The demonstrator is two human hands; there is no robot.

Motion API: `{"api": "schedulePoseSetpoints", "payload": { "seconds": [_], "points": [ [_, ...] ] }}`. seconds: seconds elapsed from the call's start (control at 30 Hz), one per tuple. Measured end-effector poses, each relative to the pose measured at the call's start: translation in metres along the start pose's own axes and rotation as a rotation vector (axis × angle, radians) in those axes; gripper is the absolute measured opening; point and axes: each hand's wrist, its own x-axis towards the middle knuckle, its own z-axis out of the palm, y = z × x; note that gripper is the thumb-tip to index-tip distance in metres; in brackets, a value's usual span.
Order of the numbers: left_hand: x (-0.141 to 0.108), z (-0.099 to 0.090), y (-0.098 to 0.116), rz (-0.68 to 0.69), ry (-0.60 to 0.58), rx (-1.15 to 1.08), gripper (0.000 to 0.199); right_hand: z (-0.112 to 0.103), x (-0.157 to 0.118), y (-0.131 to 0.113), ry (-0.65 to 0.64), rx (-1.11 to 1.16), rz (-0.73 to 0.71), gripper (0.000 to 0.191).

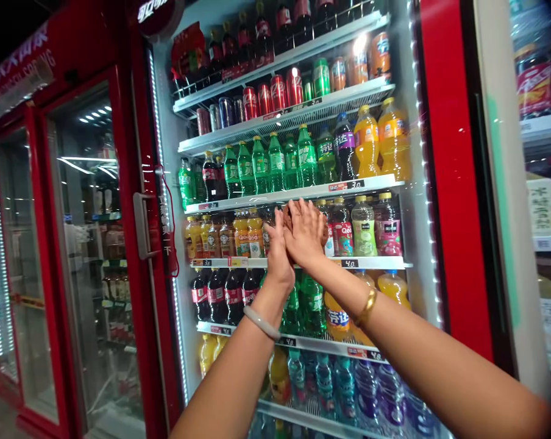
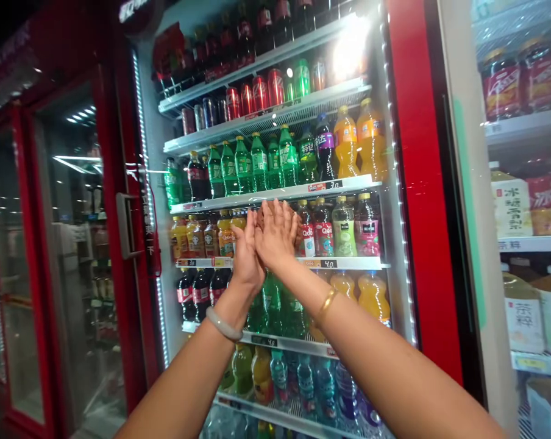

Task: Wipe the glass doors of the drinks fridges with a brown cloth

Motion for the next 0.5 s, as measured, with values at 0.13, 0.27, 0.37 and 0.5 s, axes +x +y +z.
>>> {"api": "schedulePoseSetpoints", "payload": {
  "seconds": [0.13,0.27,0.37,0.5],
  "points": [
    [0.02,-0.009,-0.001,0.059,-0.009,0.032,0.074,-0.007,0.005,-0.001,-0.217,0.325,-0.061,0.065],
    [0.037,-0.02,-0.022,0.232,0.191,0.529,0.062,-0.03,0.02,0.017,-0.236,0.358,-0.198,0.057],
    [0.04,-0.024,-0.036,0.402,0.266,0.956,0.047,-0.042,0.035,0.031,-0.152,0.276,-0.259,0.052],
    [0.037,-0.032,-0.044,0.605,0.226,1.253,0.062,-0.028,0.043,0.04,-0.02,-0.105,-0.45,0.054]
  ]
}}
